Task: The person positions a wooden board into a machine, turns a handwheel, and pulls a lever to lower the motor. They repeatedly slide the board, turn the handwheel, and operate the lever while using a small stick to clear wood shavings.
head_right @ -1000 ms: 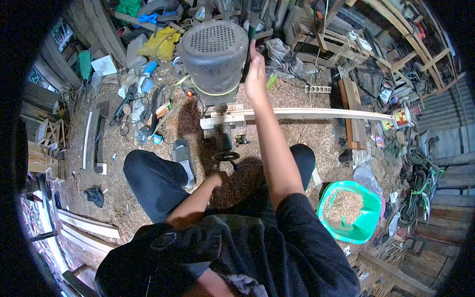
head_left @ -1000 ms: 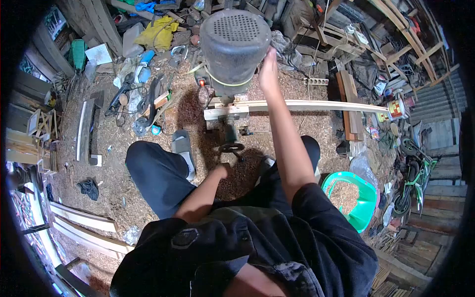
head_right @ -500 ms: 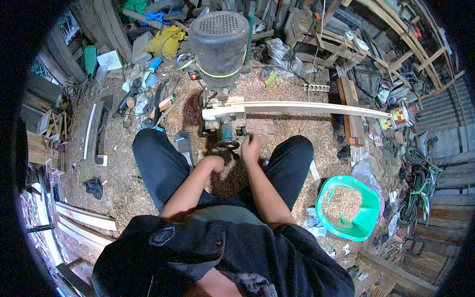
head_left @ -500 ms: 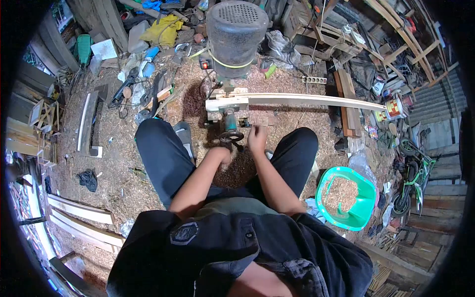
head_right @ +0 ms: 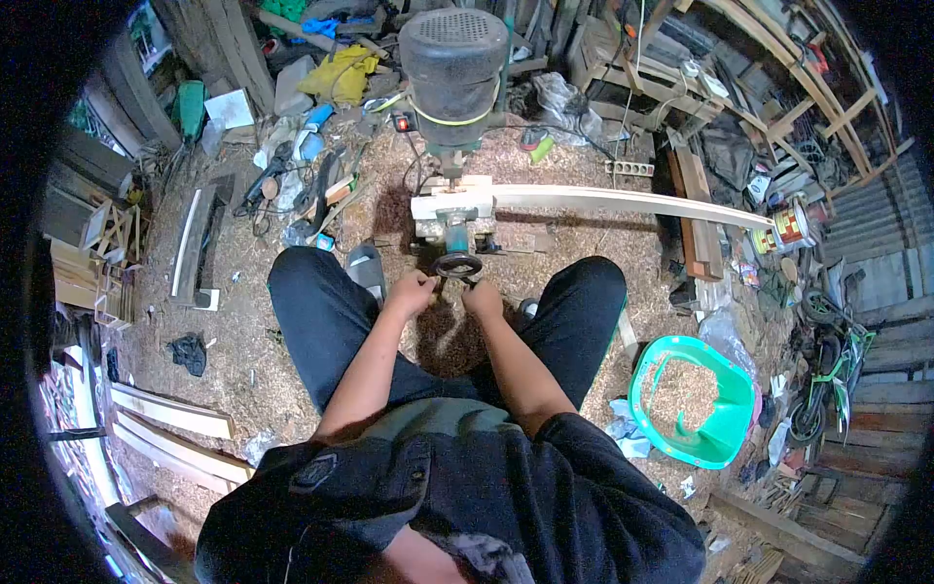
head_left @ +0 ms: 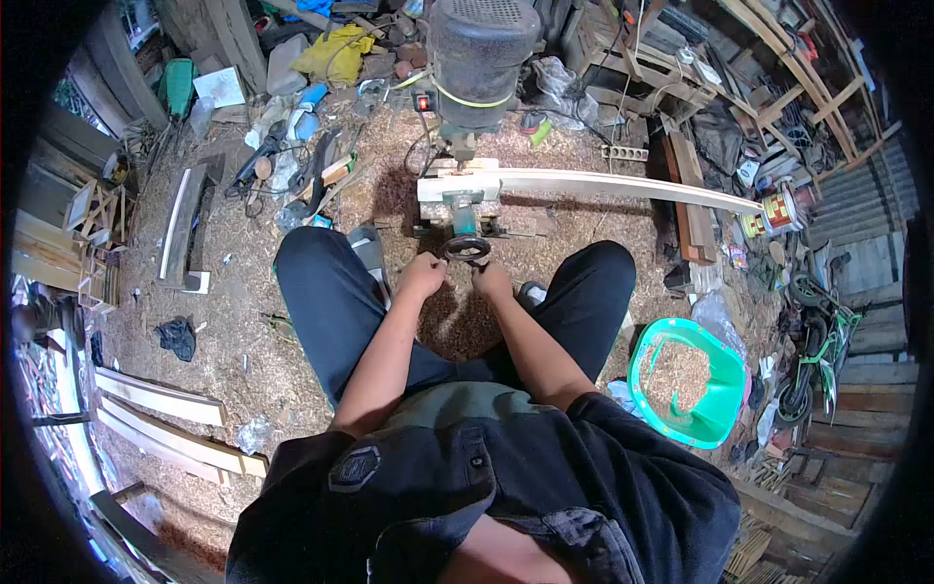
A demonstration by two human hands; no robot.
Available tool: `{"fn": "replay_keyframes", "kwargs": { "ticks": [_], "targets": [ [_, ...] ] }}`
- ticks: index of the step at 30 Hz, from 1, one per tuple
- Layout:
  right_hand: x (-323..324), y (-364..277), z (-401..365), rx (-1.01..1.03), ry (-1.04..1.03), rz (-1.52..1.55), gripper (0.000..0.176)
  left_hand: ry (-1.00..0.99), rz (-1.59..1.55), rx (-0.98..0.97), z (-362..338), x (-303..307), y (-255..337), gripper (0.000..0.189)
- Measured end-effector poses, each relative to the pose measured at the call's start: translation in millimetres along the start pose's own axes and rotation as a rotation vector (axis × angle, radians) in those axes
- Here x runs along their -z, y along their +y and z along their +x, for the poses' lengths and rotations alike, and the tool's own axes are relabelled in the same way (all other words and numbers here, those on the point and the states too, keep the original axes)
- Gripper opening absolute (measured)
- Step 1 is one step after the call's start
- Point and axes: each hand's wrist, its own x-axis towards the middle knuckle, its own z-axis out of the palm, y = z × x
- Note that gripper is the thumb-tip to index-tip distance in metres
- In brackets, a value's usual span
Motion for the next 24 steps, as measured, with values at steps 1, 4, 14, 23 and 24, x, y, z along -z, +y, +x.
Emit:
{"fn": "replay_keyframes", "kwargs": {
  "ticks": [1, 4, 14, 23, 24],
  "targets": [
    [1, -2, 1, -0.001, -0.009, -0.023, 0.048, -0.026, 0.017, 0.034, 3, -1, -4, 0.037],
    [-14, 0, 3, 0.051, 0.122, -0.051, 0.045, -0.06, 0.094, 0.053, 9, -9, -17, 0.042],
    [-15, 4, 22, 0.123, -0.012, -0.079, 0.037, -0.211, 0.184, 0.105, 14, -23, -19, 0.047],
    [-23, 13, 29, 0.114, 0.074, -0.007, 0.031, -0.174, 0.161, 0.117, 19, -33, -20, 0.049],
    [-11, 5, 14, 0.157, 0.075, 0.008, 0.031, -0.173, 0.163, 0.117, 19, -36, -23, 0.049]
  ]
}}
